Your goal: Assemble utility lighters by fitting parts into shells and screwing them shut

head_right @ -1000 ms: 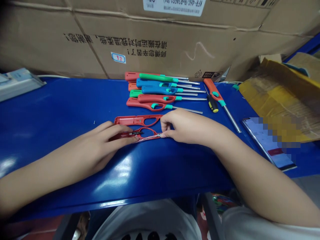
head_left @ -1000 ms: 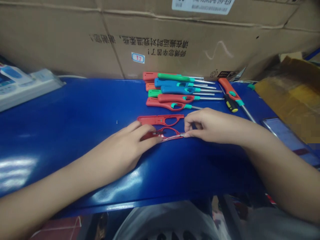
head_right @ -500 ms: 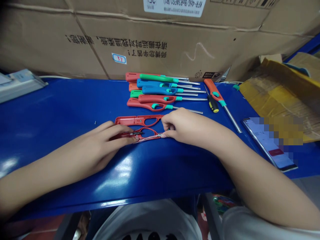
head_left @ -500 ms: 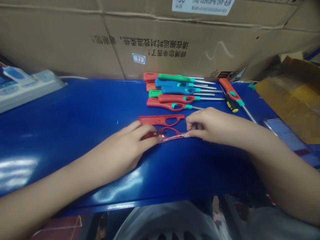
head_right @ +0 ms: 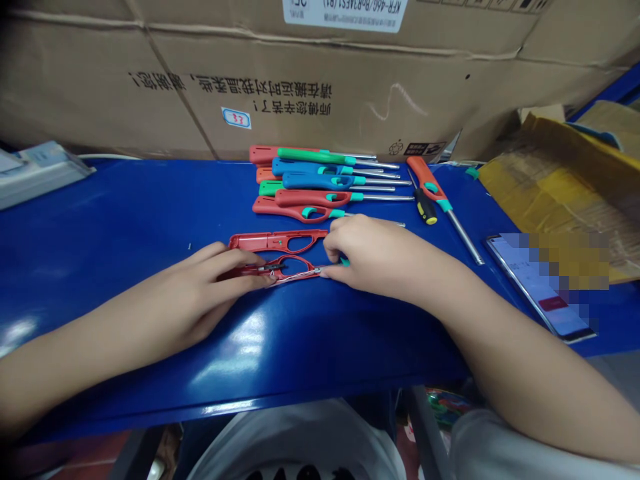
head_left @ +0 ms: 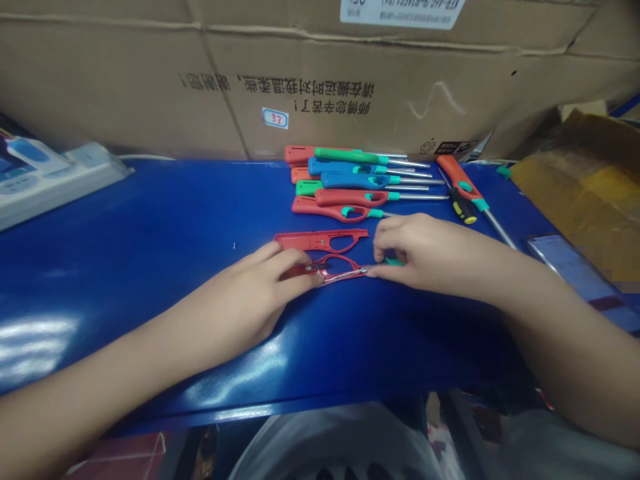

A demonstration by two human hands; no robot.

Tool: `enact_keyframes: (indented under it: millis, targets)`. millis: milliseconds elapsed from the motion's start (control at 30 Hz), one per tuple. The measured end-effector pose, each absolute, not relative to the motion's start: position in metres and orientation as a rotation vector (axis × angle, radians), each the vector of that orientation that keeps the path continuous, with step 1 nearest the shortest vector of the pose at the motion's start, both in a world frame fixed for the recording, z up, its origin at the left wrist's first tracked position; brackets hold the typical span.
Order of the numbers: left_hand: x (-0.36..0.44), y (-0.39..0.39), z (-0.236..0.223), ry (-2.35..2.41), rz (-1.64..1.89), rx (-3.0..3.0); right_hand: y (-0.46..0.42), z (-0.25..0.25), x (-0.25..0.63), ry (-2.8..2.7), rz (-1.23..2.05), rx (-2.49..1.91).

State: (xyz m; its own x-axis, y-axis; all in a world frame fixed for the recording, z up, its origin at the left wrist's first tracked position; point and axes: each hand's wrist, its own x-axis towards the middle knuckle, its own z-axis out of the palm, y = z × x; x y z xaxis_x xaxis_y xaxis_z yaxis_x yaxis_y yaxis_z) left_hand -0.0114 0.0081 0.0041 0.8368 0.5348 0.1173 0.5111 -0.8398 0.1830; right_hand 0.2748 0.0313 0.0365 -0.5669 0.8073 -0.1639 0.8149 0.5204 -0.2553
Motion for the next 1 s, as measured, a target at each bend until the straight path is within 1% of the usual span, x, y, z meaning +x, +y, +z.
enact_keyframes:
  millis: [133,233,367,400,467,567,667,900,1000]
  targets:
    - [-0.012,0.008,0.004,0.824,0.245,2.892,0.026,0.032,0.266,2.934,-0.598,1.337]
    - [-0.012,0.008,0.003,0.826,0.241,2.908,0.022,0.024,0.257,3.028,-0.72,1.162]
    - [-0.012,0.007,0.002,0.822,0.238,2.926,0.021,0.011,0.251,3.101,-0.521,1.017]
    - [-0.012,0.007,0.002,0.822,0.239,2.927,0.022,0.009,0.251,3.122,-0.523,1.018]
    - [-0.012,0.007,0.002,0.831,0.233,2.924,0.024,0.008,0.251,3.144,-0.682,1.084]
    - [-0.012,0.006,0.002,0.844,0.22,2.924,0.029,0.01,0.252,3.06,-1.046,1.271]
    - [-0.012,0.006,0.001,0.849,0.214,2.913,0.033,0.011,0.253,2.966,-1.2,1.34]
    - [-0.012,0.006,0.001,0.858,0.173,2.917,0.034,0.007,0.252,3.048,-1.096,1.305]
    - [-0.012,0.005,0.001,0.858,0.162,2.92,0.031,0.009,0.251,3.081,-0.979,1.281]
